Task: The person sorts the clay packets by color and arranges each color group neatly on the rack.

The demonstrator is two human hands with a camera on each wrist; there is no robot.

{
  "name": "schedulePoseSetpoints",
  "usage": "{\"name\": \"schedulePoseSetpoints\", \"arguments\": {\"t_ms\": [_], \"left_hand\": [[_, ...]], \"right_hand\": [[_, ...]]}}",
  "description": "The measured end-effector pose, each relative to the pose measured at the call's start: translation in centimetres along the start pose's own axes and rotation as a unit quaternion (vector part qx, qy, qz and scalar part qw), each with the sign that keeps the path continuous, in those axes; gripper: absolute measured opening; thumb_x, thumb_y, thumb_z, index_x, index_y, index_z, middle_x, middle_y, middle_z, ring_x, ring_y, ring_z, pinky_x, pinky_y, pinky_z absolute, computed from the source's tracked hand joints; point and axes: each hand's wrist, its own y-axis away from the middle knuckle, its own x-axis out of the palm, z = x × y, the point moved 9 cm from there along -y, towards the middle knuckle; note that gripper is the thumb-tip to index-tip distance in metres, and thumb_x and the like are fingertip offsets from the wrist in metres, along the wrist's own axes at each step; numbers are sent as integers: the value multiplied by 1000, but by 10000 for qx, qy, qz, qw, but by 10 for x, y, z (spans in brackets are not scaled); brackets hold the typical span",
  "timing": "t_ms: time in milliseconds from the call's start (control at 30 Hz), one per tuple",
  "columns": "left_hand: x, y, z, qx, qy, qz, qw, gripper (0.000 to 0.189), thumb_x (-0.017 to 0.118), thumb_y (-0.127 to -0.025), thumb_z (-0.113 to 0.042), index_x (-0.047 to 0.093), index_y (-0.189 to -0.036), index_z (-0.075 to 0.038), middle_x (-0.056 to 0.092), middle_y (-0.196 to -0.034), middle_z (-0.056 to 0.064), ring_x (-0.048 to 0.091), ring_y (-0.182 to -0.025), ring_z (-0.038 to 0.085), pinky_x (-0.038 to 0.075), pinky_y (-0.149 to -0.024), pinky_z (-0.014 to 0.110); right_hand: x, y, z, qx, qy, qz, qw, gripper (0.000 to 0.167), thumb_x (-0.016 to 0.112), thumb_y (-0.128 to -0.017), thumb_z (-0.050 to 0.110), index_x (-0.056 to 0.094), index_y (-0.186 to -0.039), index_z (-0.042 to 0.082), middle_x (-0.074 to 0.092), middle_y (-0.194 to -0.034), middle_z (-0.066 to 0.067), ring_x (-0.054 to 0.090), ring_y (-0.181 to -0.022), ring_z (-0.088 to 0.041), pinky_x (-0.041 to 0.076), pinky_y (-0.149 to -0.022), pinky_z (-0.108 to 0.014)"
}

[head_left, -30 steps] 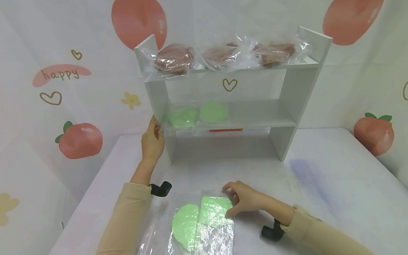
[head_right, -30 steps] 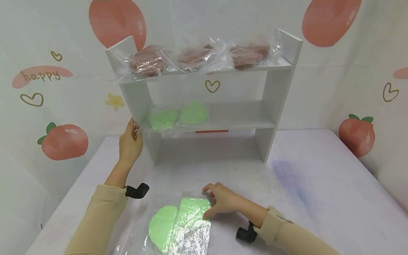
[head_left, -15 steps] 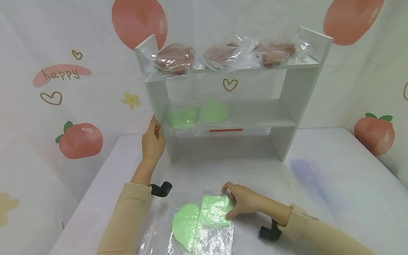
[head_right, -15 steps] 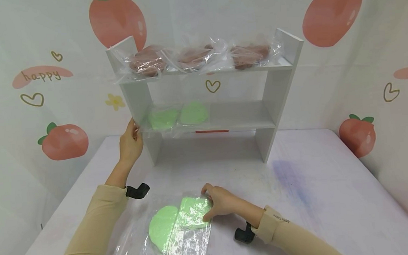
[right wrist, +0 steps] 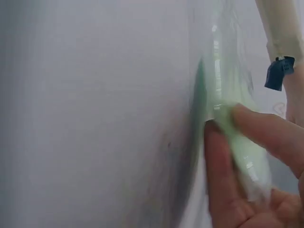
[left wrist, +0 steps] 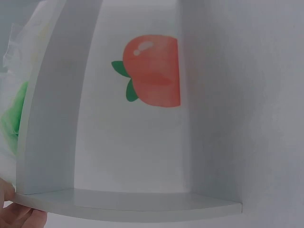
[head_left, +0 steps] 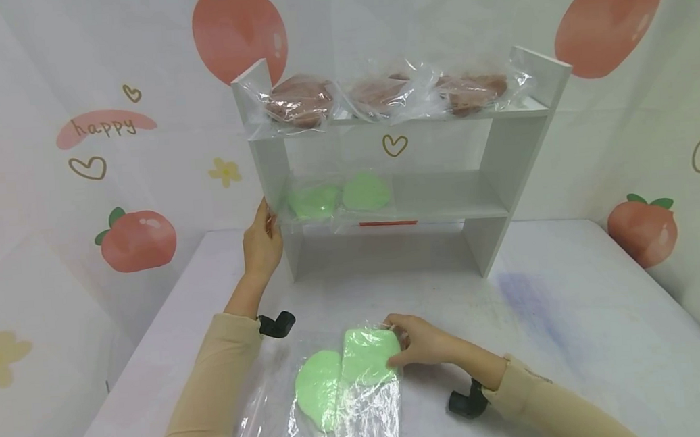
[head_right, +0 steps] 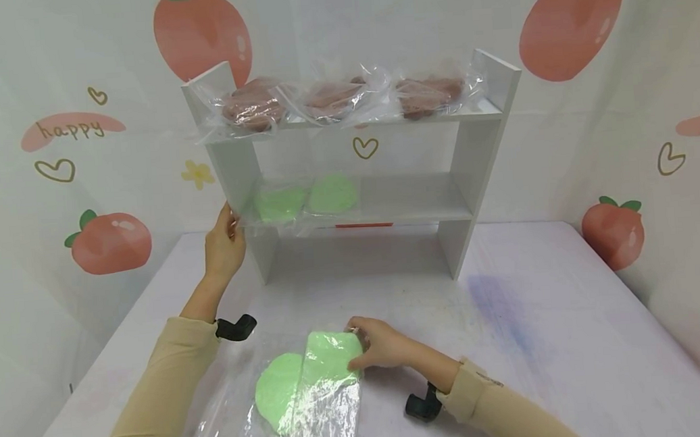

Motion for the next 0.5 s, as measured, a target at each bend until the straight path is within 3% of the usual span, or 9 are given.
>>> {"name": "schedulePoseSetpoints", "arguments": {"t_ms": [200,333,500], "left_hand": [[0,0,0,1,4,-17,10000,48,44,-96,-2,33,-143,1,55,-125,31,59,-112,41,52,-90,47],[0,-1,0,1,14,-12,10000,49,44,-96,-2,33,-143,1,55,-125,31,58,-112,41,52,-90,46],[0,0,0,48,6,-43,10000,48,44,-96,-2,34,-142,1,55,-125,31,59,-112,41,53,-90,47]], "right_hand": [[-11,3,-2,-211,-1150,-156,9930,62,71,-82,13,39,-135,8,59,-91,-11,65,-68,-13,57,-61,-28],[-25,8,2,-470,-1294,-521,9891,66,66,-85,9,32,-141,9,56,-91,-12,63,-65,-13,57,-59,-30],[-43,15,7,-621,-1207,-965,9860,47,61,-89,8,43,-133,6,56,-102,-21,62,-64,-10,54,-57,-24]]}}
